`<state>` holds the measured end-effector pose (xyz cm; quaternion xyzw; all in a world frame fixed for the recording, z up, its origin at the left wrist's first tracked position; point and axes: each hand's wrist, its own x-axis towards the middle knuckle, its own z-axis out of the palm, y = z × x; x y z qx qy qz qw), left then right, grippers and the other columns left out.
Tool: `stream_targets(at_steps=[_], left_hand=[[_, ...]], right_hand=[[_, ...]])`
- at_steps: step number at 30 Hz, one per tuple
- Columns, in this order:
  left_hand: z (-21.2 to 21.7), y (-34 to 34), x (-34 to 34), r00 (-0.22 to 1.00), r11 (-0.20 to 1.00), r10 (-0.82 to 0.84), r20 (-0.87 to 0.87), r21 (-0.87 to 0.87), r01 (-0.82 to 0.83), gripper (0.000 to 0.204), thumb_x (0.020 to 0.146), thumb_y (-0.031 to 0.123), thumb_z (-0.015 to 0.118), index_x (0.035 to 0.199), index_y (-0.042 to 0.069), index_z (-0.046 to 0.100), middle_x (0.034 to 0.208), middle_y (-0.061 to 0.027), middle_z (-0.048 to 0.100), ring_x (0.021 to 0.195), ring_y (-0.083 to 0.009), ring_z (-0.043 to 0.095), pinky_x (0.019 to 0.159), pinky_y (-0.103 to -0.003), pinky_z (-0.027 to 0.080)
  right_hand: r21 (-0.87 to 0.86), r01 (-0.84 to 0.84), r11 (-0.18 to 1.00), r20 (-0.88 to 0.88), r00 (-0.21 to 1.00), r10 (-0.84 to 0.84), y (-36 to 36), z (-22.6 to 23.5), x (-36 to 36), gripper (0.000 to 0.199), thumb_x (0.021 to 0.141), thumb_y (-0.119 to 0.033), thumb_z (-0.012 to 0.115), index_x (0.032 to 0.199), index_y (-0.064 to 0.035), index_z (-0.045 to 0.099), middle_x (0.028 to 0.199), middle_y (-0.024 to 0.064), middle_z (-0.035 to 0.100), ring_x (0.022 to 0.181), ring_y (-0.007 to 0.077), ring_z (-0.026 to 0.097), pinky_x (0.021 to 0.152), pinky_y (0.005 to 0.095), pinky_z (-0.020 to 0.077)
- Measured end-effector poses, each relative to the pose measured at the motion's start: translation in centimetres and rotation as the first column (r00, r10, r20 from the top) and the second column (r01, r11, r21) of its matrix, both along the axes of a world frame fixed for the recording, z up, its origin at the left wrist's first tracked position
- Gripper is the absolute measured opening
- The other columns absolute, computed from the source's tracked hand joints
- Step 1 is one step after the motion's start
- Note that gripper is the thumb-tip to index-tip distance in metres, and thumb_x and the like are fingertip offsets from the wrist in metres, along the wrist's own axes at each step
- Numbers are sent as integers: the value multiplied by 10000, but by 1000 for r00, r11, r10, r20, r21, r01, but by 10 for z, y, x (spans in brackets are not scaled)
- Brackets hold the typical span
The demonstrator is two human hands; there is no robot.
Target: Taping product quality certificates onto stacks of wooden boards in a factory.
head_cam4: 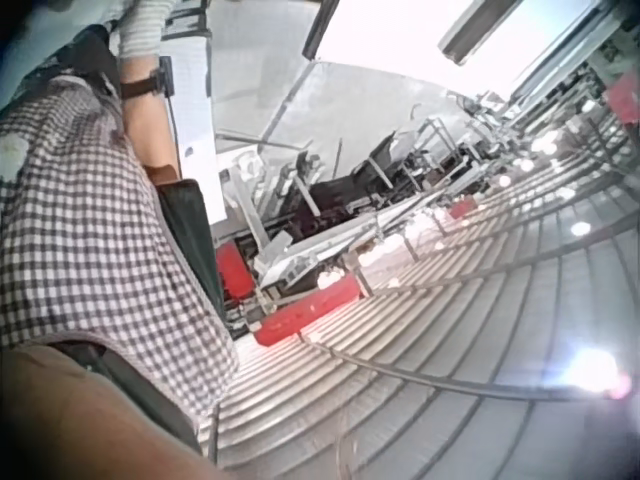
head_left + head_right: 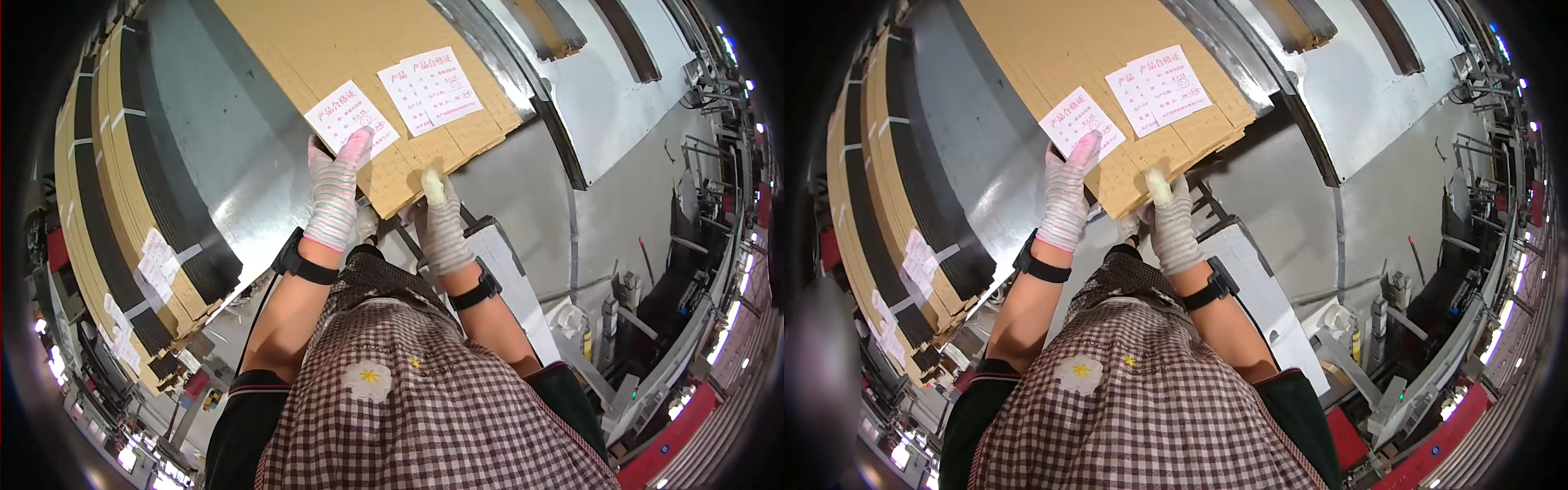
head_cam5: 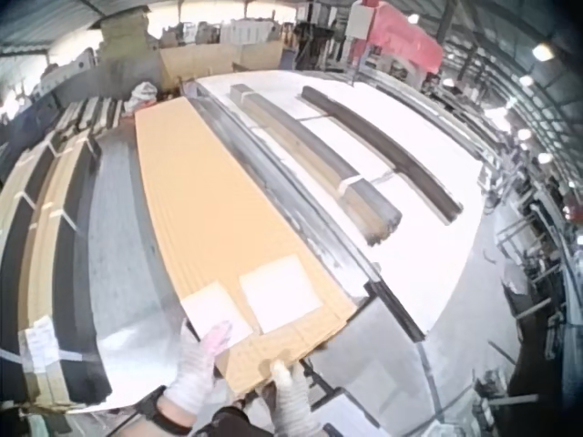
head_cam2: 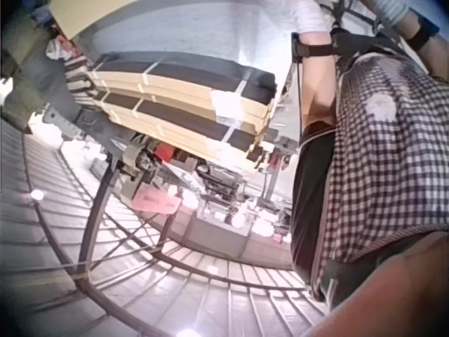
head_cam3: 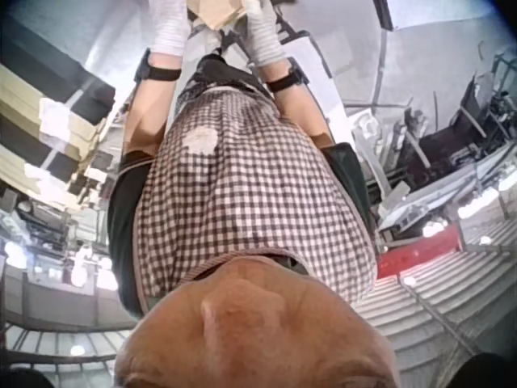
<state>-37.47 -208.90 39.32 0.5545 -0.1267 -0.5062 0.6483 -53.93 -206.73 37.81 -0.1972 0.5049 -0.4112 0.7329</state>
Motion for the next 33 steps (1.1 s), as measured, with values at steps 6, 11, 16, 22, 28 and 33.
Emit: stream_targets(at_steps=[6, 11, 16, 22, 28, 33], left_hand=[[-7, 3, -1, 998, 998, 56, -1, -18, -56, 666, 812, 134, 835, 1356, 1, 473, 1223, -113, 643, 1092, -209, 652, 990, -364, 527], [4, 16, -5, 985, 985, 102, -139, -123, -119, 677, 799, 152, 845, 1349, 15, 476, 1207, -99, 641, 1088, -205, 643, 993, -361, 520], [28, 66, -62, 973, 986, 74, -220, -131, -105, 687, 796, 126, 831, 1370, 29, 465, 1234, -98, 622, 1087, -200, 643, 961, -350, 545], [9, 120, -139, 982, 996, 69, -178, -44, -78, 860, 773, 123, 847, 1474, 41, 357, 1286, -112, 568, 1176, -235, 601, 1020, -387, 522], [47, 145, -117, 803, 987, 18, 595, 117, -110, 884, 786, 186, 844, 1476, -11, 329, 1452, -164, 431, 1314, -271, 482, 1166, -421, 331], [92, 162, -130, 938, 968, -234, 255, -35, 250, 473, 729, 200, 891, 1097, 40, 640, 1046, -58, 654, 933, -184, 626, 898, -335, 492]], right_hand=[[2, 94, 996, 180, 979, -92, -8, -1, 8, 655, 863, -390, 779, 1335, -13, 527, 1193, 92, 615, 1080, 216, 630, 850, 372, 562], [16, -27, 1000, 147, 989, 24, -3, 10, 2, 666, 976, -516, 616, 1390, -6, 503, 1343, 96, 580, 1245, 243, 560, 1068, 403, 446], [-45, -152, 987, -245, 960, 137, 31, 49, -64, 485, 1043, -464, 502, 1154, -14, 645, 1024, 47, 641, 867, 112, 562, 766, 277, 465], [-388, -153, 909, -392, 920, -12, 34, 97, -155, 486, 894, 33, 660, 1363, -56, 566, 1114, 48, 656, 955, 124, 634, 843, 263, 527], [-285, -638, 715, -406, 756, 513, 36, 144, -163, 525, 927, -1, 622, 1436, -73, 518, 1138, 47, 670, 993, 137, 657, 886, 284, 536], [-438, -881, 180, -666, 452, 594, 31, 163, -122, 702, 910, -84, 671, 1544, -107, 369, 1274, 144, 625, 1149, 269, 634, 949, 369, 519]])
